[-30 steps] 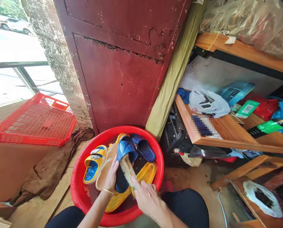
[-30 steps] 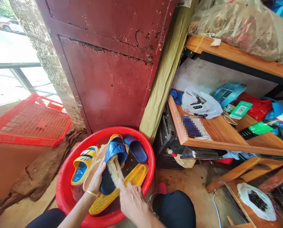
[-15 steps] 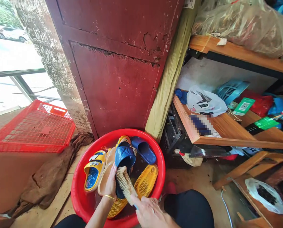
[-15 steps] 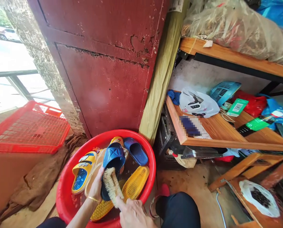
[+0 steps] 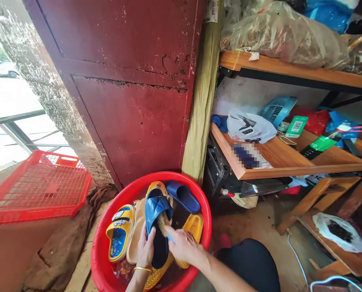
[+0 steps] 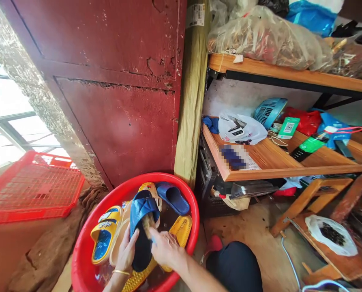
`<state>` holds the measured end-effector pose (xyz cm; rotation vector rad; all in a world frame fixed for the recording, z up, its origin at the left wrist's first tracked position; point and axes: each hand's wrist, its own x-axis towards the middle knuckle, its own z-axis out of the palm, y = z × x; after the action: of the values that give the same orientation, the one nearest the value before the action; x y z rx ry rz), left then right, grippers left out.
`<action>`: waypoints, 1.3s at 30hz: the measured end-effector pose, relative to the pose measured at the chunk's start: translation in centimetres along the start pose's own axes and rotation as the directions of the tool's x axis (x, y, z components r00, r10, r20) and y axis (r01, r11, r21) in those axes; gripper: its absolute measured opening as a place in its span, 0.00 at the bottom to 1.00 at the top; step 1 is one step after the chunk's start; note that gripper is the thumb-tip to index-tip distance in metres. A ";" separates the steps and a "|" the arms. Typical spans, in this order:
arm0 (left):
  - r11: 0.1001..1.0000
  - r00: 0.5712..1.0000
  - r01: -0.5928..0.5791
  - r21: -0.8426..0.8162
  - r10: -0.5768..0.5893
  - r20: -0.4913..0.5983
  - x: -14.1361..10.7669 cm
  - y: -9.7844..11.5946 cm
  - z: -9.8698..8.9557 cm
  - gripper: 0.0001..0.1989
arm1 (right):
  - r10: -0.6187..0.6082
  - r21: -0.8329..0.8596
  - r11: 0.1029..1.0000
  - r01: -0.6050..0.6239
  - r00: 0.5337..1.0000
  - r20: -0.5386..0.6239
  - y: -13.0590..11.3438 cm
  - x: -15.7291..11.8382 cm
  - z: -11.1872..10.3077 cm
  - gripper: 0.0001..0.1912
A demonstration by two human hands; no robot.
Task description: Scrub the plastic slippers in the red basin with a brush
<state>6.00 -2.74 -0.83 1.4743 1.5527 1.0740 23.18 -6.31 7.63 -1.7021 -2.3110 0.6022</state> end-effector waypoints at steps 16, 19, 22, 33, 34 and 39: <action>0.983 0.997 -0.005 0.181 0.020 -0.080 0.9 0.3 0.5 0.19 | -0.040 0.061 0.997 0.045 0.996 -0.078 3.2 -3.0 -5.7 0.31; 0.978 0.987 0.042 0.202 -0.009 -0.158 0.5 -0.6 1.1 0.22 | -0.057 -0.131 0.990 0.043 0.993 -0.105 2.4 0.3 -3.7 0.29; 0.983 0.985 0.067 0.172 -0.037 -0.170 0.5 -1.2 0.9 0.23 | -0.093 -0.198 0.978 0.072 0.991 -0.098 3.6 1.3 -2.5 0.30; 0.996 0.996 0.084 0.002 -0.084 -0.026 1.4 -1.3 0.9 0.20 | 0.044 -0.154 0.987 -0.050 0.998 -0.043 10.1 -2.5 -2.9 0.30; 0.997 0.996 0.081 -0.012 -0.082 -0.023 1.4 -1.3 0.9 0.21 | 0.024 -0.152 0.988 -0.031 0.999 -0.048 9.2 -2.1 -2.8 0.31; 0.986 0.996 0.071 -0.151 -0.078 -0.041 1.5 -1.2 0.1 0.23 | -0.031 -0.183 0.983 0.032 0.999 0.010 8.0 -1.2 -3.1 0.31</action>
<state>5.52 -1.23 -1.93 1.2886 1.5124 1.1626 31.71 -4.83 6.95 -1.7380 -2.4609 0.4005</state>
